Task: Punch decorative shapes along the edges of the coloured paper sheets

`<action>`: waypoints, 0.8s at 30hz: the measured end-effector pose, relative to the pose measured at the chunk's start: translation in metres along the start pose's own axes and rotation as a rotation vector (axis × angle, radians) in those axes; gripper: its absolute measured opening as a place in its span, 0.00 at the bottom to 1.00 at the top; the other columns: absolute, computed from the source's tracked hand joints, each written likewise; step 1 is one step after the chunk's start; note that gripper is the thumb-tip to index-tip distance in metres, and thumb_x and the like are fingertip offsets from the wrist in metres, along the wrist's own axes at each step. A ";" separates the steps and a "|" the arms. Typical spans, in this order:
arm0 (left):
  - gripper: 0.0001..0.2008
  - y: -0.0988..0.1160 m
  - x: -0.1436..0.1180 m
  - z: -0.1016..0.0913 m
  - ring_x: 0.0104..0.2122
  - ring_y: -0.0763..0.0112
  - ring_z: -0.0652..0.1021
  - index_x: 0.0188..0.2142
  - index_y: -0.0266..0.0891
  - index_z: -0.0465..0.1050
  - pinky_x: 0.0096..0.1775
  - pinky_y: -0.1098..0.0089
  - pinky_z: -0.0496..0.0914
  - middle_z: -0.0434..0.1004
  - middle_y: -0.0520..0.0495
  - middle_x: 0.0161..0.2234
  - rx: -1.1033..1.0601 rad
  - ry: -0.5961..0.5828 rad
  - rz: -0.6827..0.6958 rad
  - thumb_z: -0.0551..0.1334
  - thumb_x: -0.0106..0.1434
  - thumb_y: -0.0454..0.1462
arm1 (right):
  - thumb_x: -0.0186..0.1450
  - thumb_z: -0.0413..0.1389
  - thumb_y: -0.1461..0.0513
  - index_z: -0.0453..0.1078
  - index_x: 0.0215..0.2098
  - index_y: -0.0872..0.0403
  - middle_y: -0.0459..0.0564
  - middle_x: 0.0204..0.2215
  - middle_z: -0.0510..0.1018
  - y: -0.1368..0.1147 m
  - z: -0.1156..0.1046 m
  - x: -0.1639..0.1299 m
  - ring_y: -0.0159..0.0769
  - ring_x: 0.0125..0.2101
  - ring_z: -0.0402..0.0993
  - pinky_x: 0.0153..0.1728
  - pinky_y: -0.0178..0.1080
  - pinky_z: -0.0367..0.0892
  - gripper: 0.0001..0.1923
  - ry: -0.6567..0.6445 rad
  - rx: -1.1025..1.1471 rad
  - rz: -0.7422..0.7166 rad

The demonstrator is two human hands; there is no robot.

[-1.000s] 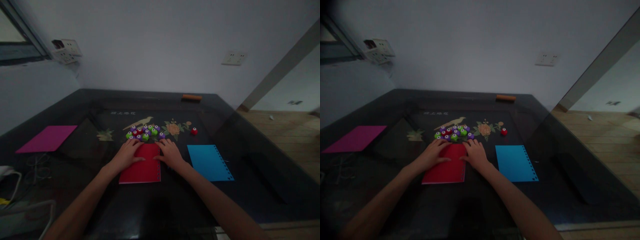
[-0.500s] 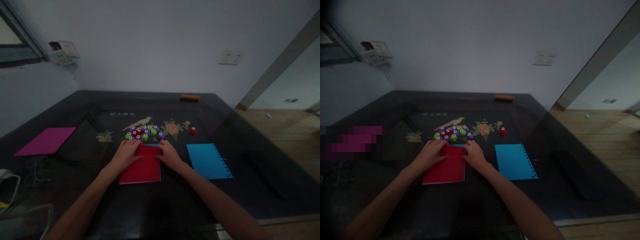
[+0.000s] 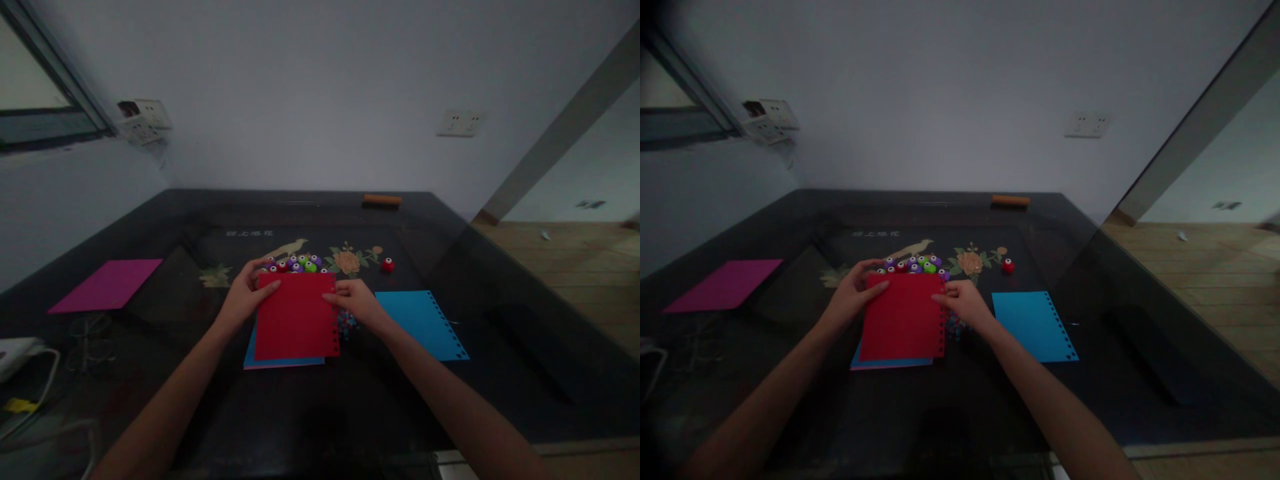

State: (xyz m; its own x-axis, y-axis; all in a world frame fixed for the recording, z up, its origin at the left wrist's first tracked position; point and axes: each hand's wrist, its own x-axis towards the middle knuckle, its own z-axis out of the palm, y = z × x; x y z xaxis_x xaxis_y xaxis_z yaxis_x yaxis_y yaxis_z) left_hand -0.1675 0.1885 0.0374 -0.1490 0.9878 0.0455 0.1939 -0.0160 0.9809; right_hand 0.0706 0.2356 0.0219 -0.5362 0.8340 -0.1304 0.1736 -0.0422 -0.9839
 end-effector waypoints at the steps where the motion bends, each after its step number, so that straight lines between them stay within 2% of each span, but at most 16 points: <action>1: 0.26 0.001 -0.002 0.005 0.33 0.65 0.78 0.49 0.42 0.60 0.34 0.65 0.72 0.75 0.47 0.38 -0.088 -0.009 -0.046 0.65 0.53 0.43 | 0.54 0.61 0.56 0.73 0.29 0.56 0.49 0.23 0.78 -0.003 -0.006 -0.002 0.33 0.23 0.73 0.26 0.36 0.65 0.11 0.023 0.036 0.006; 3: 0.23 0.001 -0.008 0.016 0.33 0.64 0.78 0.47 0.40 0.62 0.35 0.64 0.73 0.76 0.45 0.39 -0.155 -0.099 -0.141 0.63 0.55 0.45 | 0.53 0.62 0.55 0.74 0.30 0.55 0.50 0.25 0.79 -0.008 -0.019 -0.008 0.36 0.27 0.75 0.32 0.39 0.68 0.12 0.075 0.104 0.012; 5: 0.18 0.001 -0.015 0.026 0.30 0.65 0.78 0.41 0.38 0.68 0.34 0.65 0.72 0.78 0.46 0.33 -0.094 -0.234 -0.200 0.62 0.56 0.46 | 0.51 0.63 0.54 0.74 0.30 0.55 0.49 0.25 0.79 -0.010 -0.031 -0.015 0.37 0.28 0.76 0.35 0.41 0.69 0.13 0.142 0.145 0.003; 8: 0.17 0.002 -0.024 0.042 0.20 0.72 0.72 0.25 0.36 0.70 0.25 0.72 0.67 0.74 0.50 0.20 0.081 -0.395 -0.159 0.59 0.58 0.49 | 0.50 0.64 0.54 0.73 0.29 0.55 0.49 0.25 0.79 -0.010 -0.045 -0.026 0.38 0.29 0.76 0.36 0.42 0.69 0.14 0.236 0.183 -0.023; 11: 0.22 0.005 -0.029 0.058 0.14 0.77 0.65 0.21 0.35 0.70 0.20 0.75 0.60 0.69 0.51 0.15 0.128 -0.496 -0.125 0.54 0.61 0.49 | 0.51 0.63 0.54 0.73 0.30 0.54 0.47 0.24 0.79 -0.010 -0.055 -0.038 0.35 0.27 0.75 0.33 0.39 0.68 0.13 0.266 0.220 -0.040; 14: 0.22 0.009 -0.030 0.075 0.15 0.76 0.68 0.23 0.35 0.72 0.20 0.74 0.60 0.72 0.50 0.17 0.078 -0.484 -0.132 0.53 0.62 0.49 | 0.55 0.61 0.54 0.74 0.29 0.54 0.45 0.23 0.77 -0.010 -0.062 -0.050 0.30 0.23 0.70 0.27 0.34 0.64 0.11 0.272 0.195 -0.061; 18: 0.21 0.007 -0.030 0.091 0.16 0.74 0.69 0.23 0.37 0.72 0.22 0.74 0.63 0.70 0.51 0.15 0.046 -0.351 -0.124 0.54 0.61 0.49 | 0.54 0.62 0.56 0.75 0.27 0.54 0.45 0.22 0.76 -0.006 -0.071 -0.062 0.28 0.22 0.67 0.24 0.33 0.59 0.10 0.285 0.131 -0.034; 21: 0.22 0.001 -0.031 0.094 0.16 0.73 0.69 0.22 0.36 0.72 0.22 0.73 0.64 0.70 0.51 0.14 0.061 -0.300 -0.136 0.53 0.60 0.50 | 0.56 0.59 0.54 0.75 0.30 0.55 0.47 0.24 0.78 0.002 -0.077 -0.065 0.31 0.24 0.70 0.25 0.34 0.60 0.12 0.353 0.158 -0.024; 24: 0.23 -0.004 -0.032 0.091 0.17 0.72 0.70 0.23 0.37 0.73 0.23 0.73 0.65 0.72 0.50 0.16 0.095 -0.298 -0.143 0.53 0.61 0.51 | 0.60 0.56 0.52 0.75 0.33 0.56 0.51 0.26 0.80 0.008 -0.080 -0.066 0.34 0.28 0.73 0.27 0.36 0.62 0.15 0.407 0.162 -0.027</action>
State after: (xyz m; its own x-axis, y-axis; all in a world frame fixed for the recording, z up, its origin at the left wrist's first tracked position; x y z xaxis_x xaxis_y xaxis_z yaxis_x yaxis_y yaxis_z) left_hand -0.0755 0.1713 0.0145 0.1063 0.9810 -0.1624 0.2833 0.1267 0.9506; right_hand 0.1739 0.2243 0.0322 -0.1641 0.9834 -0.0773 0.0148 -0.0759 -0.9970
